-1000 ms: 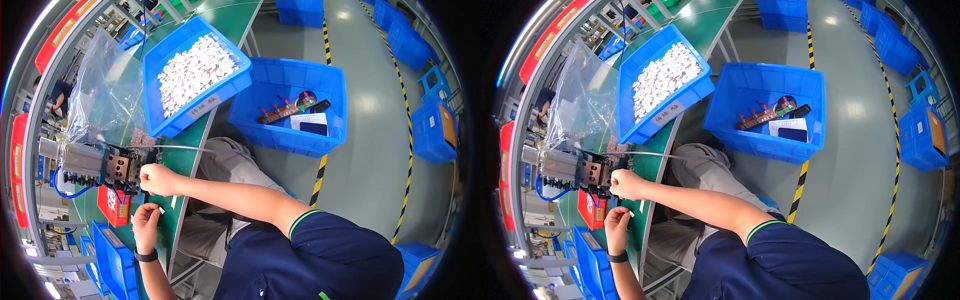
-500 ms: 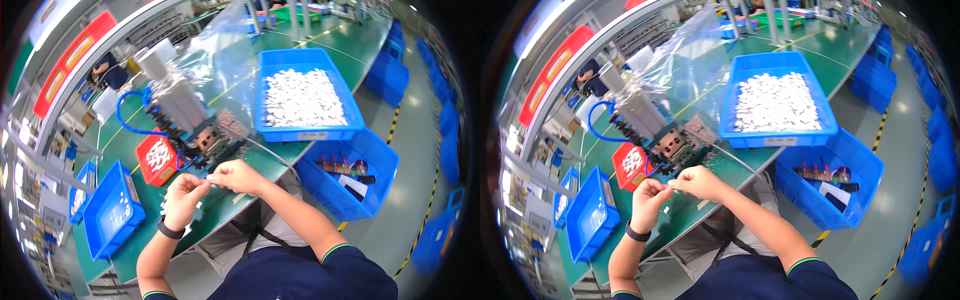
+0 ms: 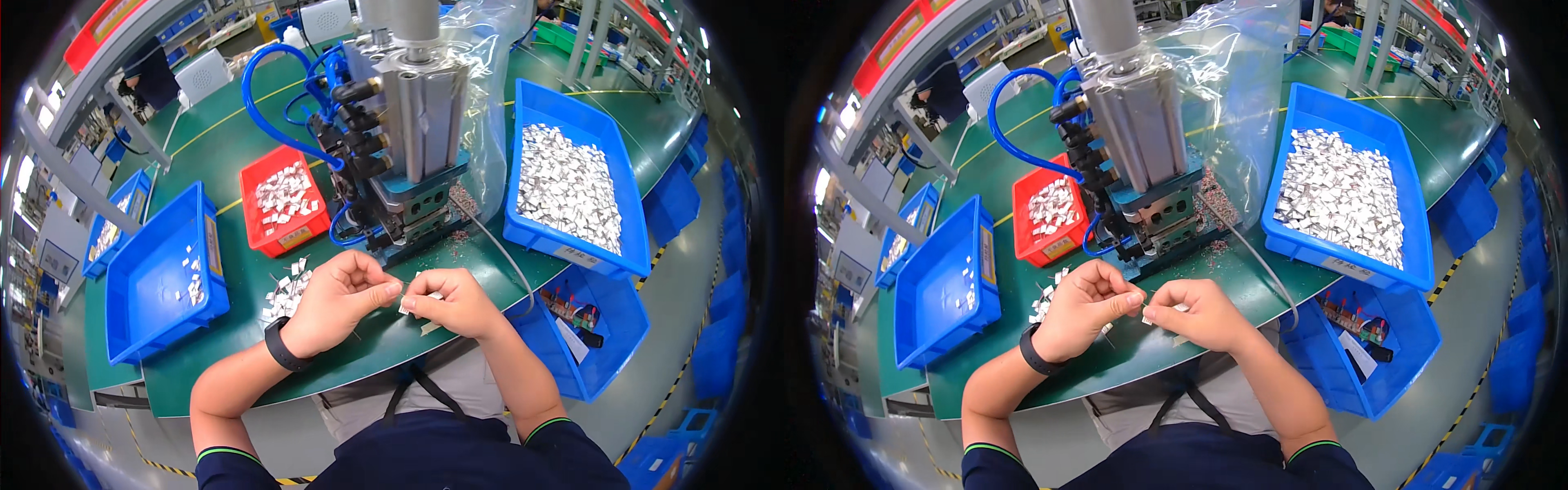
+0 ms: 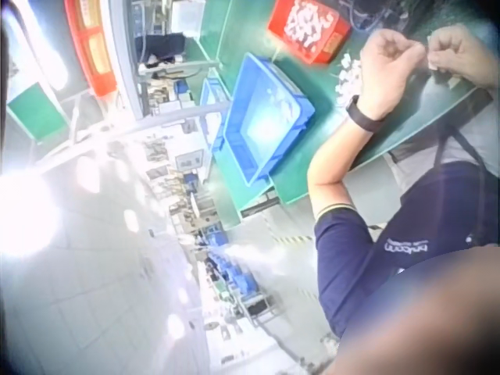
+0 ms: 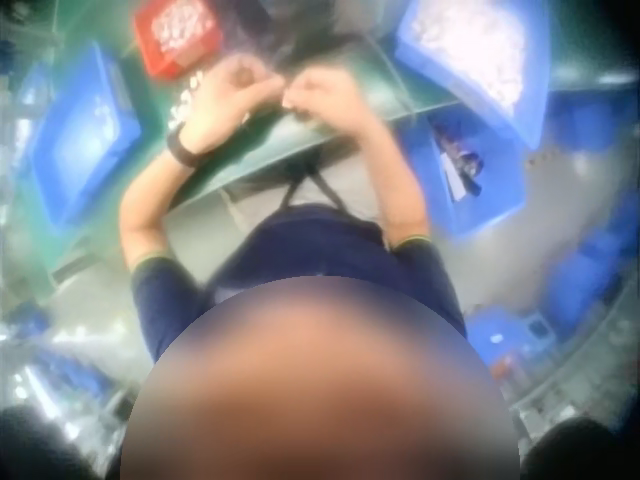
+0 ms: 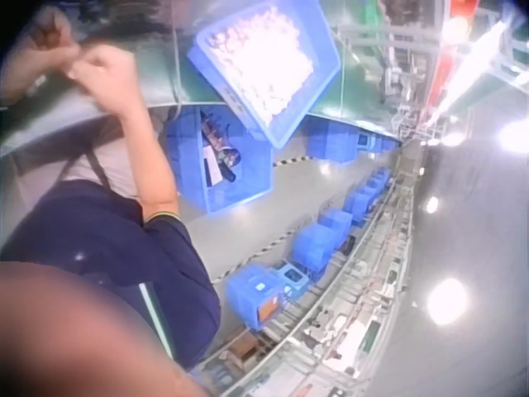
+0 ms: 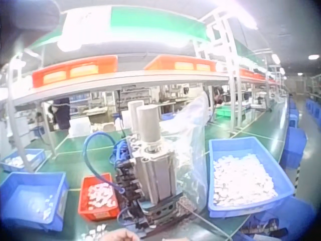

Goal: The person assembles small electronic components by hand at a factory workstation. They pick up white rectangular parts and thin metal wires, insert the wires into the parts, and place the assembled units into a red bin. The person also uses a machine to process the components, repeatedly inserting and removing them from a fixture.

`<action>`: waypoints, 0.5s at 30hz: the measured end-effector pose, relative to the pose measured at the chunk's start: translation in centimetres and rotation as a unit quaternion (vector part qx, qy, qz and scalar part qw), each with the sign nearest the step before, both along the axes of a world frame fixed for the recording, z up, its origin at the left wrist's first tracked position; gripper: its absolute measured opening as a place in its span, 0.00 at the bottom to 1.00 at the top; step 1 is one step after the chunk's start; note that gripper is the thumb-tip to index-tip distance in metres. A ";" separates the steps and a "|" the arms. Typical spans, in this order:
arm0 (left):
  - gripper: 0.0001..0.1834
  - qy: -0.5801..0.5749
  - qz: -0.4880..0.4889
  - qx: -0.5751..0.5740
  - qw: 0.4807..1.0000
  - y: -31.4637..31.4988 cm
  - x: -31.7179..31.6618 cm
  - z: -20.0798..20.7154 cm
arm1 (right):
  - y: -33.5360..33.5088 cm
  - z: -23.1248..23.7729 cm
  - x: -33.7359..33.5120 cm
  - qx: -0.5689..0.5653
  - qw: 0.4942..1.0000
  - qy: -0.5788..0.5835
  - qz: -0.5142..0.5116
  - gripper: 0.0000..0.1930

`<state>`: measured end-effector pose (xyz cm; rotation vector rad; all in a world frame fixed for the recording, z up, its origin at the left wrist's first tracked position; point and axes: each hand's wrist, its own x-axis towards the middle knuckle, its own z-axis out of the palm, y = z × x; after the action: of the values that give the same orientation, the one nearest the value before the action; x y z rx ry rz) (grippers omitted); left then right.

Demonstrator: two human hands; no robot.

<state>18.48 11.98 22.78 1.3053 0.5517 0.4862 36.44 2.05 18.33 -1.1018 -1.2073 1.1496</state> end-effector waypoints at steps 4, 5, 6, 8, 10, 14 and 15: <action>0.09 0.019 0.032 0.062 0.997 -0.1 -0.2 0.2 | -0.3 0.7 0.5 -0.027 1.000 0.014 0.000 0.07; 0.08 0.029 0.037 0.097 0.994 -0.3 -0.5 0.3 | -0.5 1.0 0.9 -0.049 0.996 0.068 -0.032 0.07; 0.08 0.039 0.042 0.130 0.990 -0.4 -0.9 0.1 | -0.7 1.4 1.5 -0.071 0.988 0.121 -0.064 0.07; 0.07 0.075 -0.016 0.367 0.927 -0.7 -1.8 -0.4 | -0.9 2.5 2.2 -0.079 0.966 0.204 -0.137 0.07; 0.09 0.061 -0.045 0.526 0.847 -1.1 -1.8 -1.3 | -0.6 3.4 3.3 -0.075 0.970 0.163 -0.164 0.08; 0.15 0.056 -0.125 0.638 0.758 -1.9 -1.7 -2.3 | 0.6 4.0 3.7 -0.107 0.979 0.027 -0.169 0.10; 0.16 0.062 -0.135 0.640 0.754 -1.8 -1.7 -2.4 | 0.8 4.0 3.6 -0.103 0.980 0.017 -0.171 0.10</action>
<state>16.79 10.15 20.38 2.7136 0.0352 0.5386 40.08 2.81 22.29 -1.3798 -0.8426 1.0353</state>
